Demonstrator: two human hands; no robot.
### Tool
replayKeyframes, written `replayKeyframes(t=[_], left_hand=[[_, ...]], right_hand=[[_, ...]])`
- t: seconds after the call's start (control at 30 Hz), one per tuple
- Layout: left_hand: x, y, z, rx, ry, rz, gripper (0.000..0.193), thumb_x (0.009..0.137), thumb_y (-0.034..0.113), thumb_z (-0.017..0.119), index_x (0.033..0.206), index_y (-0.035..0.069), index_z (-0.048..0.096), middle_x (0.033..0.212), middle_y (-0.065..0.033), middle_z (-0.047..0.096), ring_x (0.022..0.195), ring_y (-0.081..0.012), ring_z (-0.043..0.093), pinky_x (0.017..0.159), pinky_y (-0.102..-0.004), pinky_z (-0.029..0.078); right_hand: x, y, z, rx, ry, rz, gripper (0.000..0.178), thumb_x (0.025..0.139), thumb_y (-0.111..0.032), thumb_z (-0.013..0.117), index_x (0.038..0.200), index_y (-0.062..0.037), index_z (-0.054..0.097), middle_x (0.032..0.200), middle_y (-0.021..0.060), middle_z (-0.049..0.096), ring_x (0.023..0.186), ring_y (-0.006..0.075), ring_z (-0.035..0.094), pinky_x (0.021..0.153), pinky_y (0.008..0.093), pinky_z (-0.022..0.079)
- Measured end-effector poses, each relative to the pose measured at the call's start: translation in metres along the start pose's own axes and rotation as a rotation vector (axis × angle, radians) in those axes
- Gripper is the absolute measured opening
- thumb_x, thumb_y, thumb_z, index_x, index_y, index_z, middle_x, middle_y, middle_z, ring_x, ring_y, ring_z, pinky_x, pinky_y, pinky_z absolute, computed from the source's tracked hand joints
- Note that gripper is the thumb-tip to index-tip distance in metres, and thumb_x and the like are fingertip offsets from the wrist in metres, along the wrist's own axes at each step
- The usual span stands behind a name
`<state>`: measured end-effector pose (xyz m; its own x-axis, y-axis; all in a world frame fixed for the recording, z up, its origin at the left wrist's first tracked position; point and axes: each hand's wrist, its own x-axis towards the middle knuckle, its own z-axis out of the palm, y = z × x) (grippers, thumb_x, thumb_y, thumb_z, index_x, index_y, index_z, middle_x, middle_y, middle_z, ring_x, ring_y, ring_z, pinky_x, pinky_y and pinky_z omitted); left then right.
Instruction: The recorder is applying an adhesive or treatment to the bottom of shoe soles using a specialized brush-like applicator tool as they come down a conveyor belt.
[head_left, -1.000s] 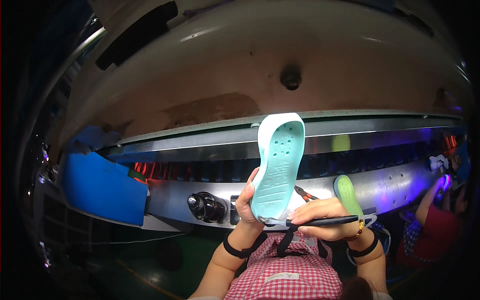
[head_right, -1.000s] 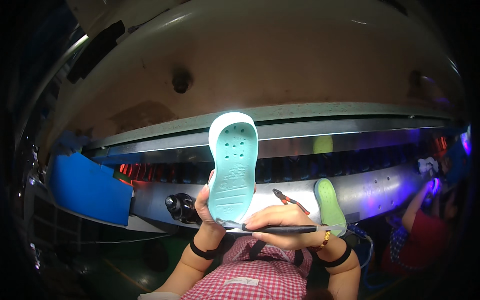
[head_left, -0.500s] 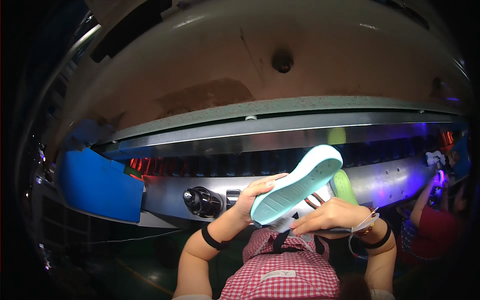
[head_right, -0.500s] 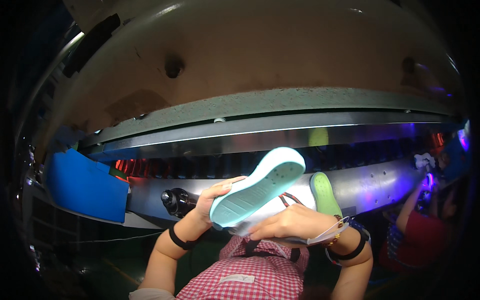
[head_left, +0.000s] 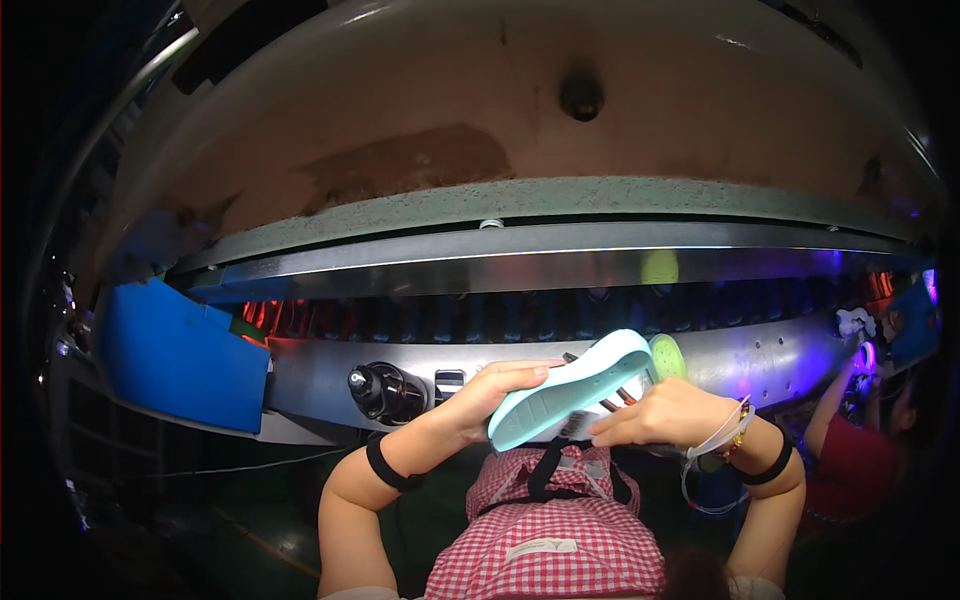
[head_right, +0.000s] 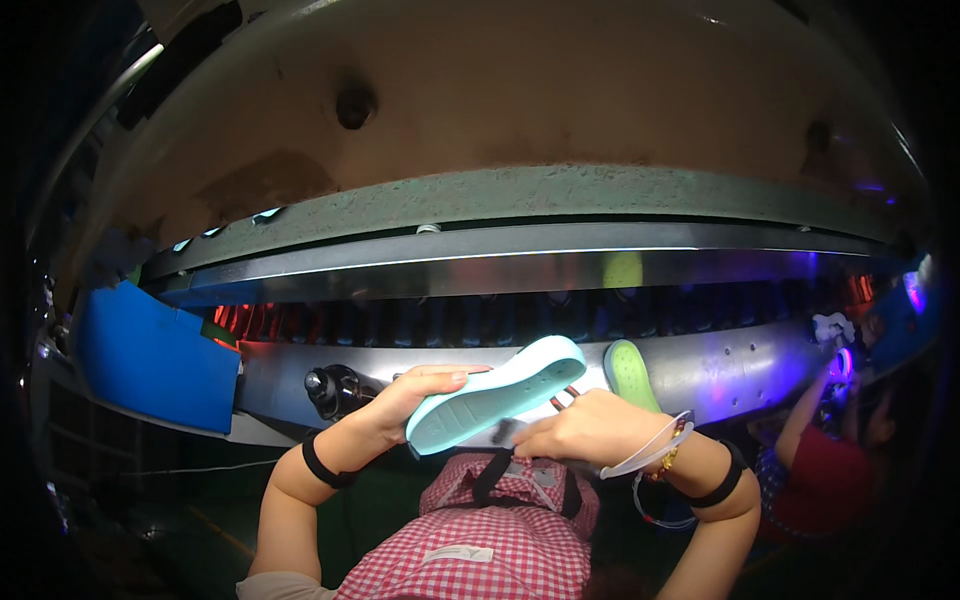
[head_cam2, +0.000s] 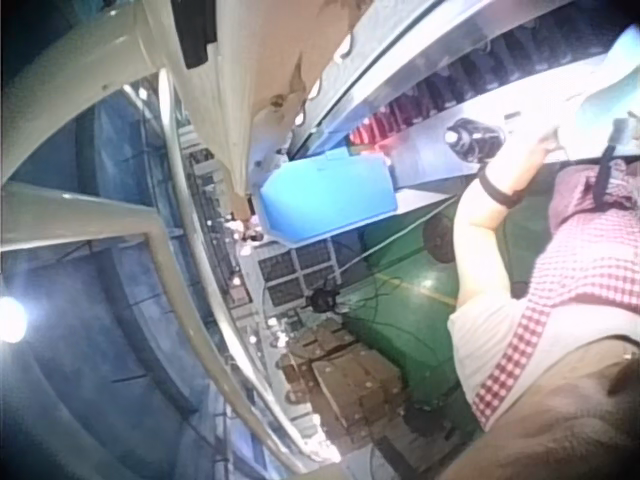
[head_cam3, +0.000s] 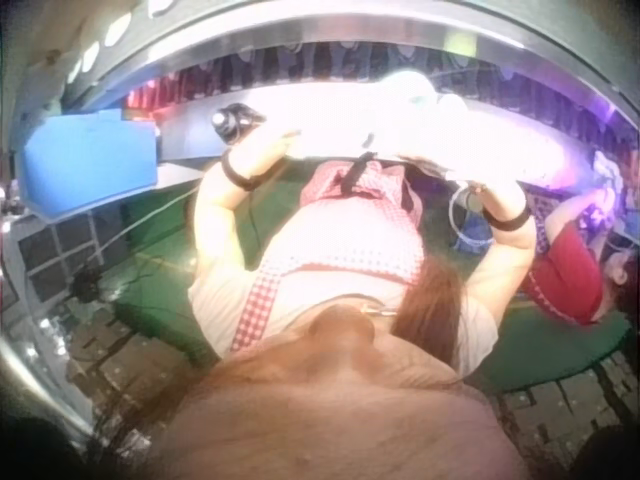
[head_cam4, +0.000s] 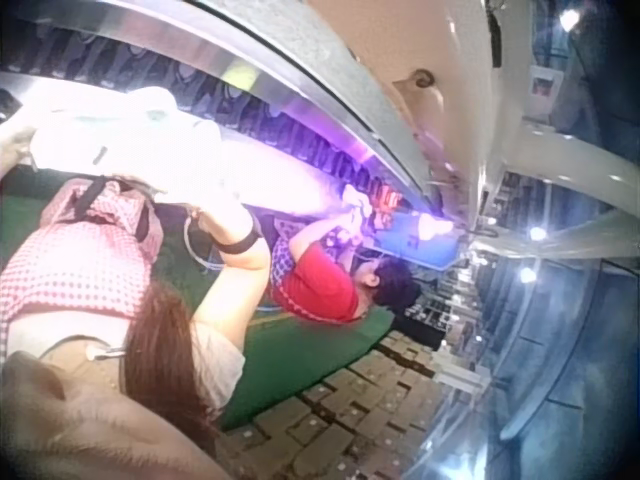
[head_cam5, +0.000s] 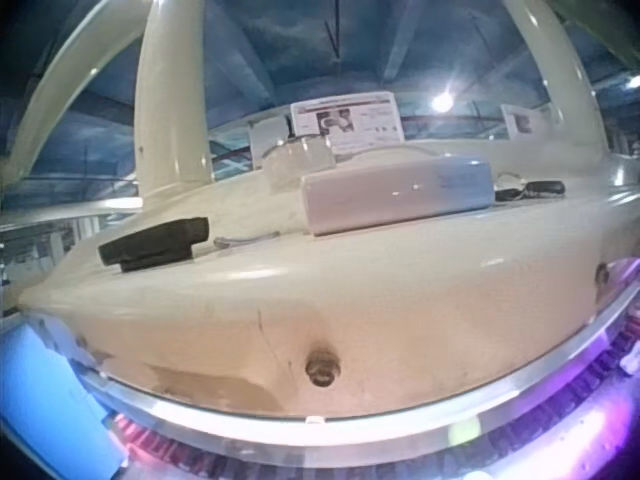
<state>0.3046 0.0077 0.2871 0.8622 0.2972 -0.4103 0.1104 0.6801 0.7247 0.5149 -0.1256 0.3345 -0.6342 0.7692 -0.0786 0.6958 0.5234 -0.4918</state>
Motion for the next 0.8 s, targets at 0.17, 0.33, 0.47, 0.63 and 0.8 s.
replayKeyframes(t=[0.17,0.33,0.47,0.63,0.8], left_hand=[[-0.002,0.0,-0.003,-0.035,-0.009,0.029,0.042,0.086,0.017,0.052,0.122,-0.005,0.046,0.114,-0.0181,0.055,0.099,-0.0223,0.058,0.085,-0.0328,0.047],[0.006,-0.01,-0.014,-0.039,-0.036,0.09,0.045,0.087,0.018,0.048,0.125,-0.005,0.041,0.118,-0.0187,0.052,0.101,-0.0238,0.057,0.087,-0.0342,0.047],[0.021,-0.035,-0.008,-0.461,-0.247,0.048,0.05,0.089,0.026,0.04,0.131,0.0,0.033,0.122,-0.0175,0.048,0.106,-0.0271,0.053,0.09,-0.039,0.044],[0.029,-0.056,-0.015,-0.533,-0.179,0.077,0.048,0.09,0.025,0.039,0.133,0.006,0.033,0.122,-0.0171,0.048,0.104,-0.0305,0.054,0.085,-0.0467,0.047],[0.036,-0.068,-0.01,-0.599,-0.086,0.097,0.046,0.091,0.023,0.038,0.133,0.006,0.031,0.122,-0.0168,0.048,0.103,-0.03,0.055,0.084,-0.0477,0.048]], right_hand=[[-0.003,0.015,-0.012,0.159,0.253,-0.064,0.032,0.071,-0.004,0.06,0.103,-0.0092,0.059,0.102,0.0077,0.063,0.084,0.0276,0.062,0.069,0.0333,0.05],[-0.011,0.018,0.014,0.323,0.206,0.062,0.025,0.076,-0.007,0.063,0.101,-0.0046,0.062,0.088,0.0097,0.066,0.078,0.0255,0.064,0.069,0.0321,0.051],[0.01,0.01,0.034,0.922,0.543,0.212,0.02,0.08,-0.005,0.061,0.099,0.0001,0.064,0.082,0.0104,0.066,0.072,0.0112,0.062,0.066,0.0226,0.05],[0.006,0.043,0.07,0.914,0.845,0.308,0.017,0.08,-0.004,0.06,0.095,0.002,0.064,0.08,0.0097,0.066,0.067,0.0104,0.061,0.06,0.0218,0.049],[0.02,0.054,0.088,0.581,1.249,0.446,0.019,0.077,0.002,0.06,0.095,0.0022,0.062,0.089,0.0135,0.064,0.08,0.0196,0.064,0.068,0.0251,0.052]])
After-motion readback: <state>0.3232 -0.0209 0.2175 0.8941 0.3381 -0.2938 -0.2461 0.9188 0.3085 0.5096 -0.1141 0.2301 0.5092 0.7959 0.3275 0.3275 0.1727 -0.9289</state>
